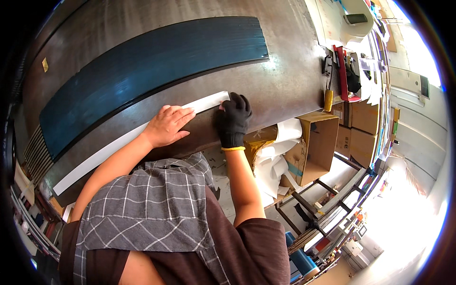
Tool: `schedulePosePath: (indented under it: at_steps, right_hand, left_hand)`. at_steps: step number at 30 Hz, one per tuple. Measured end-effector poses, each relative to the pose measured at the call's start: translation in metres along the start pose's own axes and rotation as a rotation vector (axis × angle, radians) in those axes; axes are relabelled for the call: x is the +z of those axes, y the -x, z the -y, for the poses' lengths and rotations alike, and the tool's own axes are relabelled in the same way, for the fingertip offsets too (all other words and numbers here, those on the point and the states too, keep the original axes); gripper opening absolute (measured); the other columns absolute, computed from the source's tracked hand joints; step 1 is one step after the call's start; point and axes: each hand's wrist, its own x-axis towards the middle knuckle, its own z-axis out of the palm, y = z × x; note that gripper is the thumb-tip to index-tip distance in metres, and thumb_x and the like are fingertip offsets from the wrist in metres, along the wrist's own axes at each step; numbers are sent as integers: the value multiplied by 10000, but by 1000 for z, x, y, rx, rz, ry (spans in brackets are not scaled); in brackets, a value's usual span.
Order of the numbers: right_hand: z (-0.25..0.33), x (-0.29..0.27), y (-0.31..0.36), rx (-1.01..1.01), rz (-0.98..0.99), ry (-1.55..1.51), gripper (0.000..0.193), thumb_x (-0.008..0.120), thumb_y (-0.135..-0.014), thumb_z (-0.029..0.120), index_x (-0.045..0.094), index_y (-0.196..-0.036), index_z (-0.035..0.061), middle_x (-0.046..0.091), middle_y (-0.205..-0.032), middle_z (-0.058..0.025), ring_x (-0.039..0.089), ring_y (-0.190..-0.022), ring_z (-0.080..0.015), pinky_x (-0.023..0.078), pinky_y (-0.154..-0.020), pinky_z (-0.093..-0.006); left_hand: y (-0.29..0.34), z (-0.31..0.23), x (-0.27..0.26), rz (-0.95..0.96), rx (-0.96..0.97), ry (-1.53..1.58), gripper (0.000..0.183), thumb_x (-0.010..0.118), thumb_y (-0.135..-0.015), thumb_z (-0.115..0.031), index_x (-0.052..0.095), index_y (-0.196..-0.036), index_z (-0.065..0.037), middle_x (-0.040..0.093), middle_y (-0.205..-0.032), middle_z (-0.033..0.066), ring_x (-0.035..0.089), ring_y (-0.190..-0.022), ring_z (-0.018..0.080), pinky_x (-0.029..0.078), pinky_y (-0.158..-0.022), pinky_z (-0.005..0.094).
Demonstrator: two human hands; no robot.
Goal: The person prepares and processes long metal strips at a workbench. The person peels protective backing from several strips, wipes the metal surfaces, applies a long adhesive tape or seal to the strips, and then places a completed strip into a pressing machine.
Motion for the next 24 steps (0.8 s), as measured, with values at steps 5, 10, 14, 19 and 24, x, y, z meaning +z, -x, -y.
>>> schedulePosePath:
  at_steps: [5, 10, 14, 19, 24]
  right_hand:
    - [0, 5, -8, 27, 17, 130, 206, 696, -743, 115, 682, -942, 168, 599, -1238, -122, 495, -1202, -359, 413, -974, -439]
    - [-21, 18, 4, 51, 29, -15, 209, 692, -747, 130, 688, -954, 166, 653, -1120, -101, 559, -1093, -353, 470, -864, -421]
    - [-10, -5, -37, 143, 156, 17, 145, 702, -734, 146, 675, -876, 129, 650, -958, -120, 580, -917, -356, 481, -779, -444]
    - [-12, -12, -53, 48, 310, 170, 108, 655, -787, 179, 640, -868, 108, 633, -909, -134, 582, -893, -351, 489, -738, -457]
    - [33, 13, 48, -316, 458, 325, 143, 561, -867, 213, 619, -873, 82, 597, -858, -164, 589, -825, -340, 498, -713, -451]
  left_hand:
    - [-1, -1, -1, 1, 6, -4, 630, 712, -781, -351, 534, -1336, -113, 482, -1377, -3, 438, -1213, 204, 330, -1027, 374]
    - [-2, 0, -3, -5, 12, 14, 636, 716, -774, -346, 536, -1337, -113, 482, -1373, -5, 438, -1211, 204, 330, -1028, 374]
    - [0, 0, -2, -14, 3, 7, 631, 724, -768, -343, 541, -1329, -117, 487, -1360, -14, 441, -1204, 192, 331, -1025, 366]
    - [-2, -2, -4, -40, 10, 9, 591, 721, -778, -332, 559, -1307, -123, 494, -1354, -24, 460, -1181, 172, 342, -1009, 340]
    - [-5, 2, 3, -168, 57, 32, 558, 677, -792, -153, 539, -1332, -127, 499, -1386, 13, 546, -1079, 208, 393, -948, 353]
